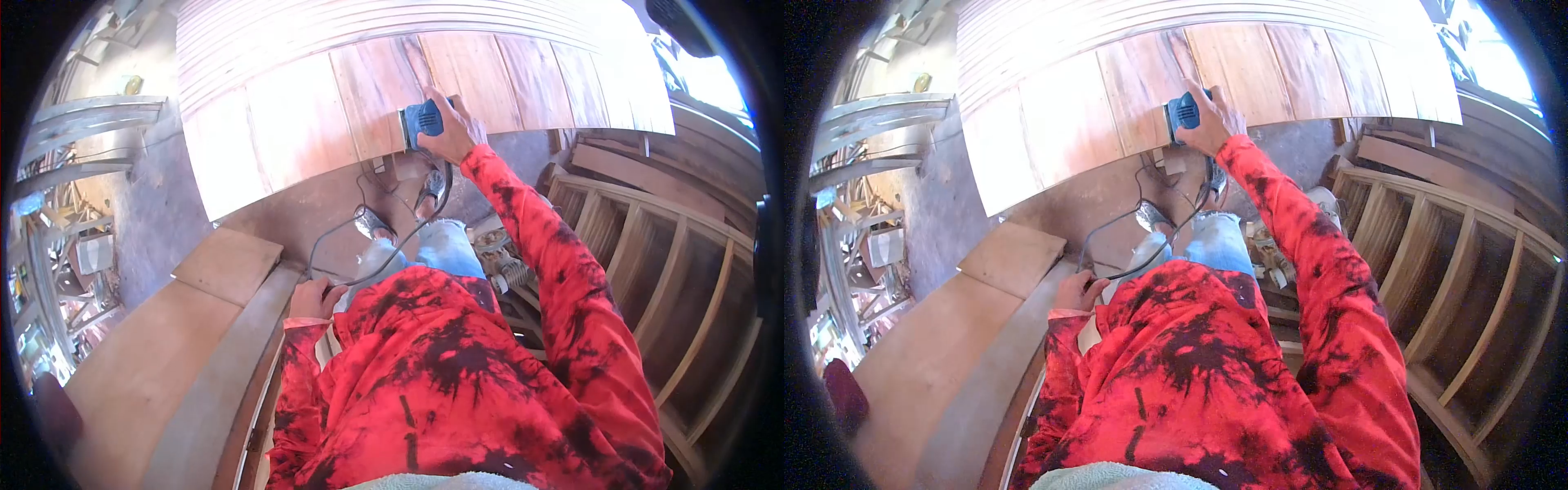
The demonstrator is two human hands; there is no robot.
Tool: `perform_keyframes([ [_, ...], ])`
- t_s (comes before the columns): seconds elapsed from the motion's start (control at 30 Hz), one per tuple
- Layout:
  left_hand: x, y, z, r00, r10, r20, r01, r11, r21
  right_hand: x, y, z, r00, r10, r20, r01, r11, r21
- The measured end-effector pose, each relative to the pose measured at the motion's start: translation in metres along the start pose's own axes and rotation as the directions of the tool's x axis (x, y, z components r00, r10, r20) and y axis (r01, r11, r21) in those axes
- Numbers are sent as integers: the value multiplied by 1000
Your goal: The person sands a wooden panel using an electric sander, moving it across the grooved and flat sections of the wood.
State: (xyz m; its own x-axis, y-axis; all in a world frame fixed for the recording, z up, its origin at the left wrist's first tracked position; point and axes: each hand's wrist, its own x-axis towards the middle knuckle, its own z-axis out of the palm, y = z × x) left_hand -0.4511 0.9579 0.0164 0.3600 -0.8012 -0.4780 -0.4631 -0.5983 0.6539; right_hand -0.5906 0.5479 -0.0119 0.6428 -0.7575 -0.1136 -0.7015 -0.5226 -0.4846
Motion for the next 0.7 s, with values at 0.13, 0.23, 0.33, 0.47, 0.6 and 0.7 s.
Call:
perform_keyframes([
  [0.13,-2,-3,-4,1000,-13,11,14,1000,-21,-22,1,-3,1000,-10,25,10,1000,-17],
  [0.23,-6,-2,-10,999,-43,32,43,999,-14,-32,5,-5,999,-13,33,13,1000,-19],
  [0.33,-6,-2,-9,998,-60,24,59,998,15,-22,7,-13,1000,-11,27,11,1000,-14],
  [0.47,-7,-3,2,996,-76,-36,77,997,27,13,11,-12,999,-20,35,20,1000,-17],
  [0.6,-2,19,4,989,-141,-43,142,990,17,50,14,-12,998,-61,7,61,998,5],
  [0.7,3,31,18,989,-136,-55,136,991,-9,78,13,-15,997,-64,34,64,998,2],
])
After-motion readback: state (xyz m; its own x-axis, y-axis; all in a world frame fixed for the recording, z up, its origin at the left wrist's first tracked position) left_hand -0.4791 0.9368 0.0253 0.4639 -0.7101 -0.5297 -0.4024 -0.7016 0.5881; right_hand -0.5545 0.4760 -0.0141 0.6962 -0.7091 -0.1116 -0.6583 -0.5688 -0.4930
